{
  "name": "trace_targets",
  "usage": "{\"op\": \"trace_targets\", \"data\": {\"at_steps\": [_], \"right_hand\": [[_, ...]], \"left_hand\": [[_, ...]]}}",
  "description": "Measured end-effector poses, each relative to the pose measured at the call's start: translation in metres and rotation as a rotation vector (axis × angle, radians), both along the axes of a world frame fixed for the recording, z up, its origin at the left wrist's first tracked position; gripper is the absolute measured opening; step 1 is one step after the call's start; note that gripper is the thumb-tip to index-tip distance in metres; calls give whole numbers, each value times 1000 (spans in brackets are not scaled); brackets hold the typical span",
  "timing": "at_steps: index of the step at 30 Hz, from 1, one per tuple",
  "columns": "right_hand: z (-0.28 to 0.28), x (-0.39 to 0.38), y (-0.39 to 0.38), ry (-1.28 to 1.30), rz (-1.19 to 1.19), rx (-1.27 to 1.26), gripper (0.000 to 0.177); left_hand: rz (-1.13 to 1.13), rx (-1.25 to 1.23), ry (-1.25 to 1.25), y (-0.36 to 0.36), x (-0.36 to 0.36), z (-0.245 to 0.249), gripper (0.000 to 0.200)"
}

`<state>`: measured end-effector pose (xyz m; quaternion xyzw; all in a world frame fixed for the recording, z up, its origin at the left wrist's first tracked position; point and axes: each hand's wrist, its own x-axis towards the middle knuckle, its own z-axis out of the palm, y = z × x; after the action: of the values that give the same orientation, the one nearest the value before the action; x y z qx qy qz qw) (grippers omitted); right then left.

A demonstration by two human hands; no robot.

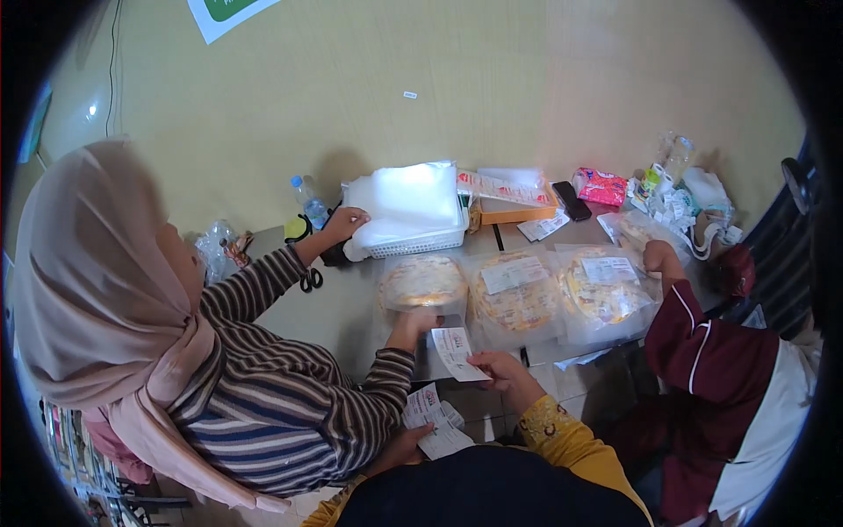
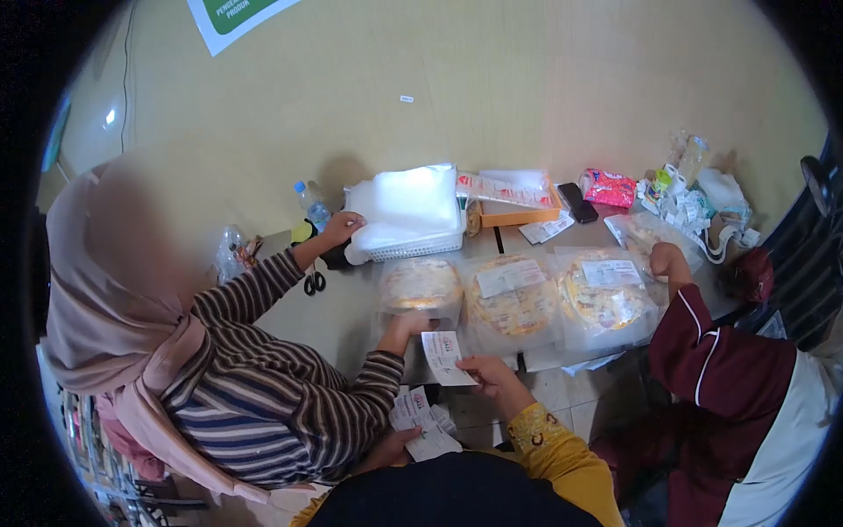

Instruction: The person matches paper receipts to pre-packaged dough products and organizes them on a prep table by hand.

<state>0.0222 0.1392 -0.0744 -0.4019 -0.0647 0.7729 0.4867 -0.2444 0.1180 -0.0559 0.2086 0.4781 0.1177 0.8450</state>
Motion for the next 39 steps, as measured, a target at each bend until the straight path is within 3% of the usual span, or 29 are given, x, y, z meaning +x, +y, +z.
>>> {"op": "trace_targets", "data": {"at_steps": [3, 6, 10, 12, 15, 21, 24, 30, 39], "right_hand": [[-38, -8, 26, 206, 37, -116, 16], [-31, -16, 34, 181, -27, -127, 13], [-69, -22, 51, 102, -111, -200, 9], [-85, -21, 55, 117, -108, -195, 9], [-75, -30, 60, 51, -187, -222, 11], [-82, -63, 89, 34, -599, -86, 15], [-59, -85, 100, -22, -645, -190, 18], [-63, -104, 94, -54, -542, -144, 17], [-87, -96, 150, 51, -770, -9, 17]], "left_hand": [[15, 2, -54, 9, -6, -27, 29], [78, -18, -69, 19, -6, -30, 28], [198, -86, -48, 26, -9, -17, 29], [203, -2, -8, 28, -14, -20, 31], [215, 28, 2, 30, -27, -27, 33], [257, 34, -6, 24, -42, -4, 35], [282, 16, -1, 27, -43, -3, 35], [341, 70, 19, 18, -56, 3, 35], [302, 70, 21, 20, -69, -27, 35]]}}
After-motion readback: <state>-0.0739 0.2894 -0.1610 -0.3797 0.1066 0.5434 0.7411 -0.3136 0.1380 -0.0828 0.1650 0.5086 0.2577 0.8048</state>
